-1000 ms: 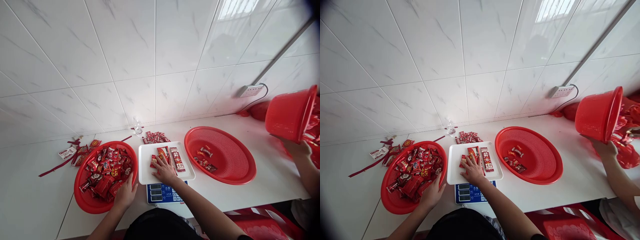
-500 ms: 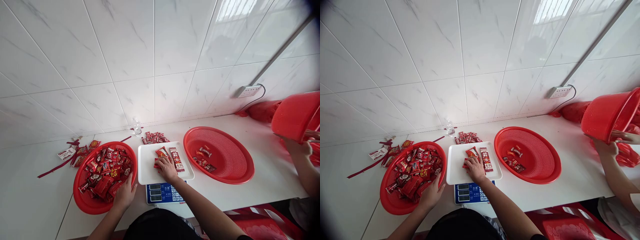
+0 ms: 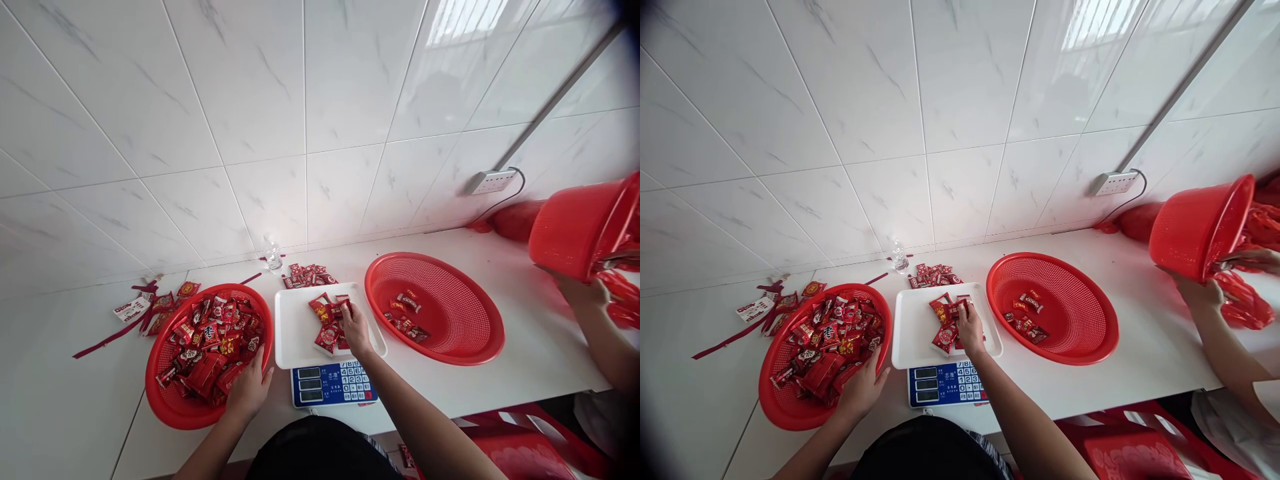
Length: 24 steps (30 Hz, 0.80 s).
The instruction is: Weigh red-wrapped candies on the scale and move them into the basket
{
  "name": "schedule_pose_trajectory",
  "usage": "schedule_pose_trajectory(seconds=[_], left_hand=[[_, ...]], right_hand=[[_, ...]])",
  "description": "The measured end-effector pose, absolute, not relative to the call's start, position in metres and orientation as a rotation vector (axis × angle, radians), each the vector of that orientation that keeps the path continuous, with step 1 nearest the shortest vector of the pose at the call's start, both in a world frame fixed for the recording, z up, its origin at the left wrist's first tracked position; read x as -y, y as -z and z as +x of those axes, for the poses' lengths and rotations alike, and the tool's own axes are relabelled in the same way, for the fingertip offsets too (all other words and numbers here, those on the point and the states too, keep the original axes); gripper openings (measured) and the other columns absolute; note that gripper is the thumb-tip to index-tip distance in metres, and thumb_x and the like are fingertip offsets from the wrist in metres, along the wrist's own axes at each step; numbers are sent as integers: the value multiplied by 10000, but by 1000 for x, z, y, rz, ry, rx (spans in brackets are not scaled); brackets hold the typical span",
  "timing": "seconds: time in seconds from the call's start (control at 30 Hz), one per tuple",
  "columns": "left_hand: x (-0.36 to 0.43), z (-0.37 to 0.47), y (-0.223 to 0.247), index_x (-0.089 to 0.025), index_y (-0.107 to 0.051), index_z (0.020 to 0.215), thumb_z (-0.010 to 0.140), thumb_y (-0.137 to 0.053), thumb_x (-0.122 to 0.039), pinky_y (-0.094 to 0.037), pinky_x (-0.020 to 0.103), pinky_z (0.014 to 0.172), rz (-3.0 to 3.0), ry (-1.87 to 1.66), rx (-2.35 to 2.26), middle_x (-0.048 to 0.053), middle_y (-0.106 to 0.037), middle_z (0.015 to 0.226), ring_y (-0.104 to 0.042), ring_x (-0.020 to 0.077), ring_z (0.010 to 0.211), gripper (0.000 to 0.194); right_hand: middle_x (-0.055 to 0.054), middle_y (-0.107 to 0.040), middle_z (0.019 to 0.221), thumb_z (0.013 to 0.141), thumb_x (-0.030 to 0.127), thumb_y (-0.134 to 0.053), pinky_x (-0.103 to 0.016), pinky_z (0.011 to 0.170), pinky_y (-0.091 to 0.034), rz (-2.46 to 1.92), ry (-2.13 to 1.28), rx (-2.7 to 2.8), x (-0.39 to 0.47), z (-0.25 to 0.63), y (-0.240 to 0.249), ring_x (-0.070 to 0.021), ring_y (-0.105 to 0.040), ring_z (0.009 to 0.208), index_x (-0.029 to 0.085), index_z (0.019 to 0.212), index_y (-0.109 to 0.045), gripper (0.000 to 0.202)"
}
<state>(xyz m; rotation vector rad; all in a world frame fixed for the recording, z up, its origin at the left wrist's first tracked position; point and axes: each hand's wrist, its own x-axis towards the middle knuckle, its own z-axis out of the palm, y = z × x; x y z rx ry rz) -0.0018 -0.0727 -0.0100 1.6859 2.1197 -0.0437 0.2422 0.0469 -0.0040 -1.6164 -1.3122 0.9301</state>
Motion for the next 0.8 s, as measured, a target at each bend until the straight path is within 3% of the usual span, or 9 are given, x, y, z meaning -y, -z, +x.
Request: schedule_pose_trajectory(seconds=[0.13, 0.3, 0.47, 0.67, 0.8], left_hand=[[72, -1, 8, -168, -186, 1408, 874, -294, -362, -424, 370, 825, 1669, 46, -2114, 113, -405, 1380, -530, 273, 1100, 579], [72, 0, 6, -173, -182, 1410, 873, -298, -360, -420, 367, 827, 1663, 88, -2123, 117, -385, 1392, -531, 269, 1100, 580], [72, -2, 8, -168, -178, 1410, 872, -310, -357, -408, 342, 857, 1684, 76, -2112, 116, -377, 1398, -504, 243, 1140, 585], [73, -2, 10, -169, -215, 1399, 876, -292, -366, -426, 347, 812, 1710, 57, -2131, 123, -416, 1370, -544, 256, 1092, 564], [73, -2, 11, -168, -200, 1402, 878, -294, -363, -430, 339, 796, 1717, 73, -2130, 125, -416, 1370, -551, 254, 1081, 567]], right_hand=[[-16, -635, 680, 833, 526, -321, -278, 531, -446, -1633, -987, 1342, -44, 240, 2, -179, -581, 594, 202, 869, -560, 404], [1, -661, 705, 774, 460, -472, -279, 523, -439, -1633, -1084, 1478, -44, 234, -1, -178, -602, 568, 219, 1009, -583, 354], [-17, -674, 828, 758, 336, -511, -296, 637, -452, -1672, -1050, 1535, -49, 246, -6, -189, -621, 722, 225, 1113, -545, 373], [-67, -643, 991, 823, 434, -398, -297, 611, -500, -1531, -1163, 1350, -52, 259, -11, -183, -638, 771, 200, 1184, -451, 433], [-118, -546, 1199, 828, 358, -413, -336, 799, -491, -1579, -985, 1484, -51, 264, -11, -211, -568, 1036, 184, 1227, -427, 436]])
